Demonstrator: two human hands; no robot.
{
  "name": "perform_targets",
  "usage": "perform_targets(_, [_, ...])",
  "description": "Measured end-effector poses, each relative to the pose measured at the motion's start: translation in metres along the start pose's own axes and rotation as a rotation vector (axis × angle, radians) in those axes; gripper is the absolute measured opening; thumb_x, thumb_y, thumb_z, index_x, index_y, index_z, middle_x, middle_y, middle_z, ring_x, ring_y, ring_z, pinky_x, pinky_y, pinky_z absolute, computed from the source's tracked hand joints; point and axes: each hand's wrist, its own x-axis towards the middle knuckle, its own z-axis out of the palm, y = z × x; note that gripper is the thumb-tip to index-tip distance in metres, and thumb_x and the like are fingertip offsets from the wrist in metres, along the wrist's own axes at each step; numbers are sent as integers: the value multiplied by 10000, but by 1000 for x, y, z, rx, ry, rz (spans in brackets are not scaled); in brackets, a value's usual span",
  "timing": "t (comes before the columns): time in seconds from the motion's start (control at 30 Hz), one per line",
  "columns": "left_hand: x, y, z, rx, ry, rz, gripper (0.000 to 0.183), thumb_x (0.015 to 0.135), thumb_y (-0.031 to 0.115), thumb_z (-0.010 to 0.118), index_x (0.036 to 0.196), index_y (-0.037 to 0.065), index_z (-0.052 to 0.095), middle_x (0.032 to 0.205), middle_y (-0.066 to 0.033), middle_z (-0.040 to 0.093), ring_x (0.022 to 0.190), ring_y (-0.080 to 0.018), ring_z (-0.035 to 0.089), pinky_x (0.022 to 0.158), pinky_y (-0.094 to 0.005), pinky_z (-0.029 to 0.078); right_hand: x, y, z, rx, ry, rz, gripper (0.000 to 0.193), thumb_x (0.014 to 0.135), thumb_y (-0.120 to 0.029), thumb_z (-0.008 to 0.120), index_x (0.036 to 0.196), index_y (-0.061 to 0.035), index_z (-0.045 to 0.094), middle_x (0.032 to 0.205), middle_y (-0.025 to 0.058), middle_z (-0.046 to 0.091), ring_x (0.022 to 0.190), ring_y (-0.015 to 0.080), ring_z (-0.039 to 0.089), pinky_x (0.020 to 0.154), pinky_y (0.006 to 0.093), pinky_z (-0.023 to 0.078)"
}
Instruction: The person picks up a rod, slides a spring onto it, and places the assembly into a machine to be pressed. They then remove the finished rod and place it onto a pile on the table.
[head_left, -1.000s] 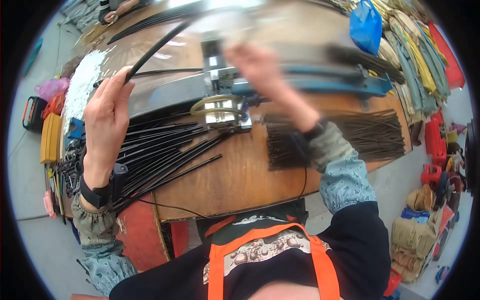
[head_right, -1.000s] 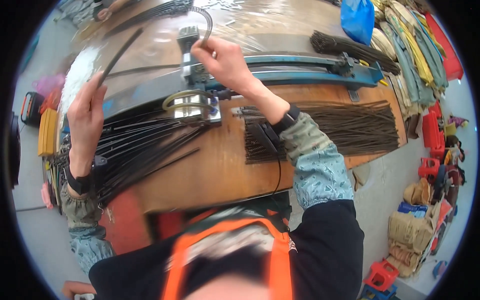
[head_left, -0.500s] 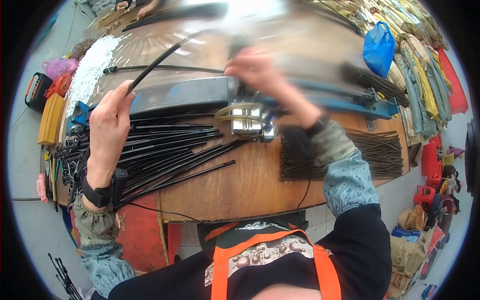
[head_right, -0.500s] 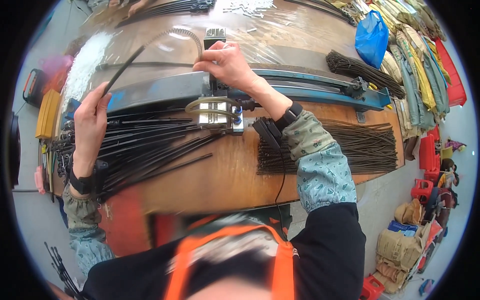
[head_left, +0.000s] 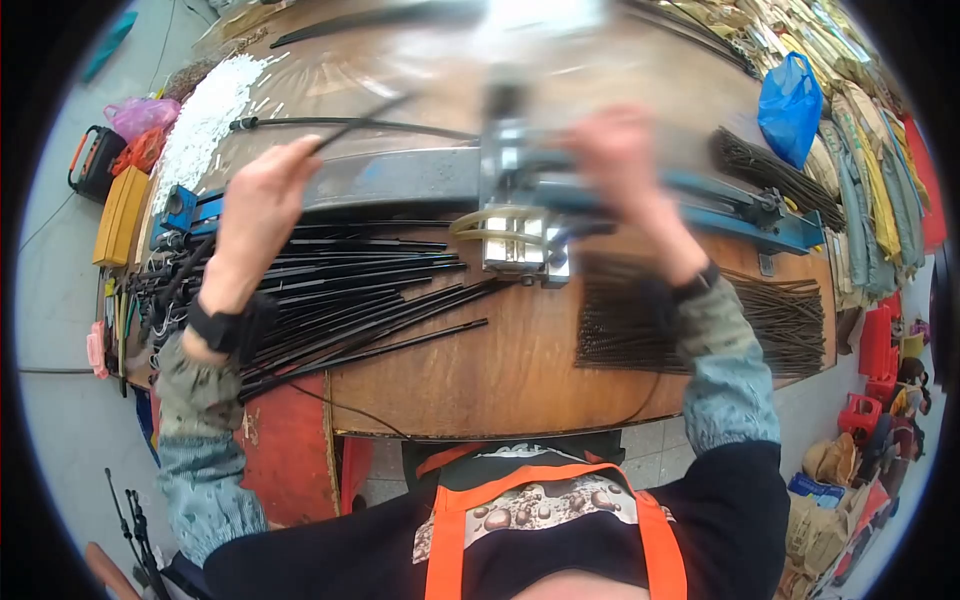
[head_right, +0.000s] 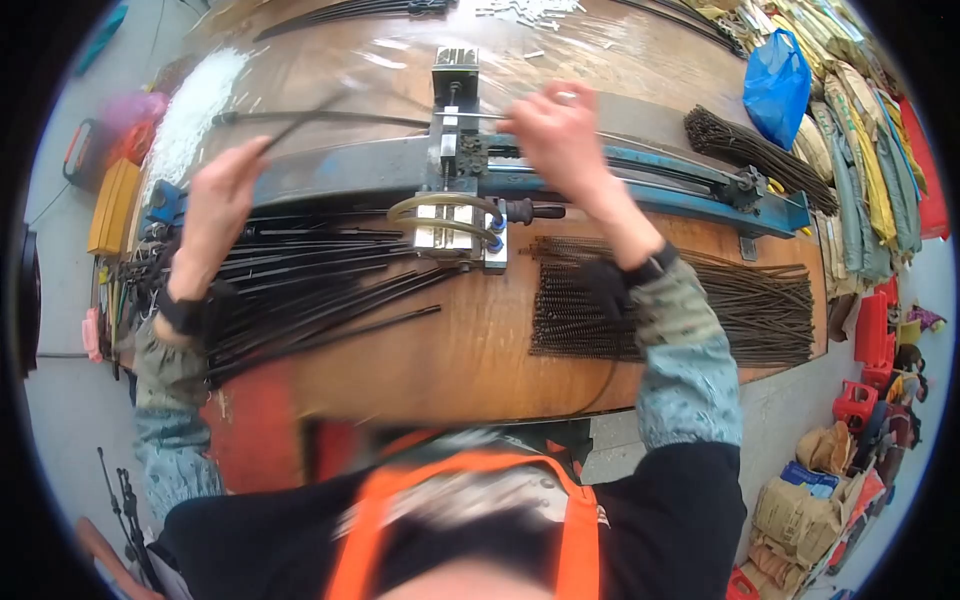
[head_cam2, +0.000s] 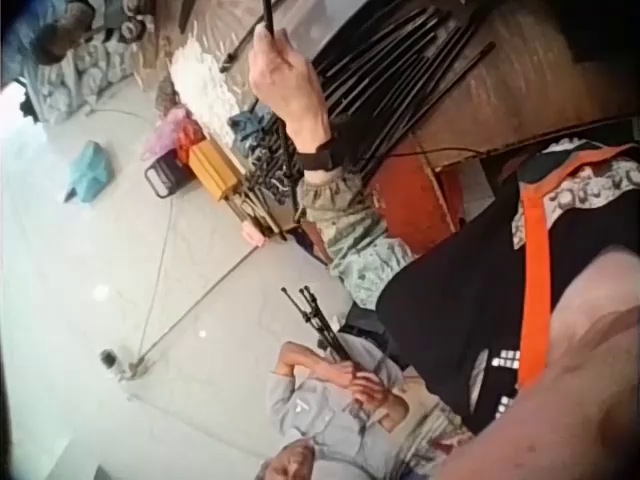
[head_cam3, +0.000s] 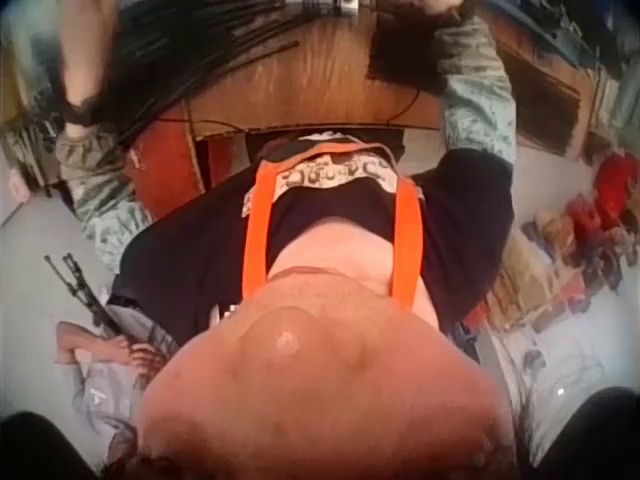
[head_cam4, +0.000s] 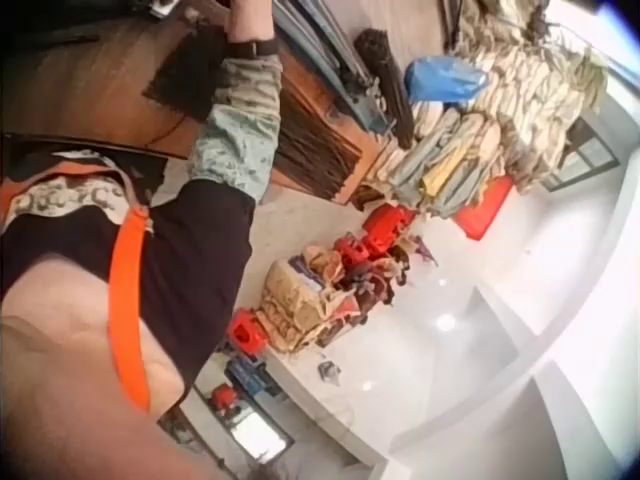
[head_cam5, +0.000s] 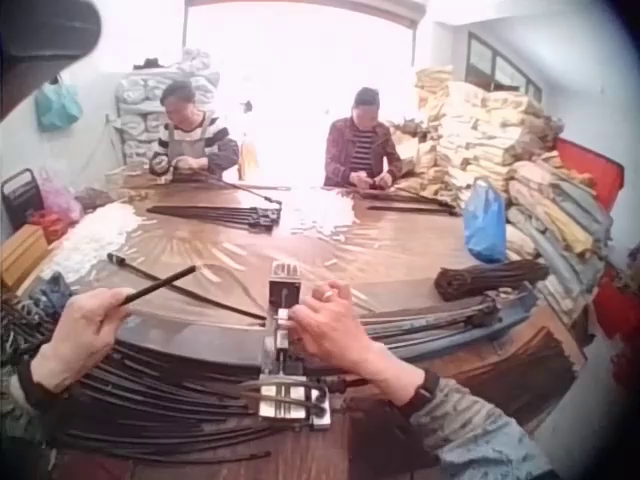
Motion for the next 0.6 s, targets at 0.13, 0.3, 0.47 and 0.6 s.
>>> perform_targets(0.13, [19, 23, 47, 72, -179, 133, 208, 909, 153, 610, 1104, 102, 663, 861, -137, 639, 790, -359, 633, 674, -434, 511, -50, 26, -45, -77, -81, 116, 24, 845, -132, 661, 828, -148, 662, 792, 8, 666, 896, 232, 596, 963, 410, 318])
perform_targets(0.3, [52, 51, 106, -71, -128, 292, 134, 921, 201, 602, 963, 77, 633, 815, -134, 605, 775, -342, 628, 659, -438, 513, -79, 39, -77, -67, -78, 269, 53, 857, -91, 671, 858, -45, 646, 832, 76, 661, 865, 261, 593, 832, 359, 418])
perform_targets(0.47, [50, 48, 104, -149, -33, 324, 182, 933, 236, 597, 924, 58, 633, 817, -132, 606, 755, -342, 624, 659, -434, 509, -84, 41, -64, -37, -57, 313, 94, 879, -141, 670, 864, -53, 640, 826, 62, 652, 849, 254, 581, 862, 361, 400])
perform_targets(0.6, [51, 43, 100, -158, -60, 268, 198, 937, 247, 592, 897, 58, 639, 805, -120, 615, 742, -349, 624, 659, -434, 508, -80, 39, -56, -3, -11, 342, 106, 882, -145, 676, 867, -47, 637, 818, 62, 647, 842, 253, 572, 859, 354, 400])
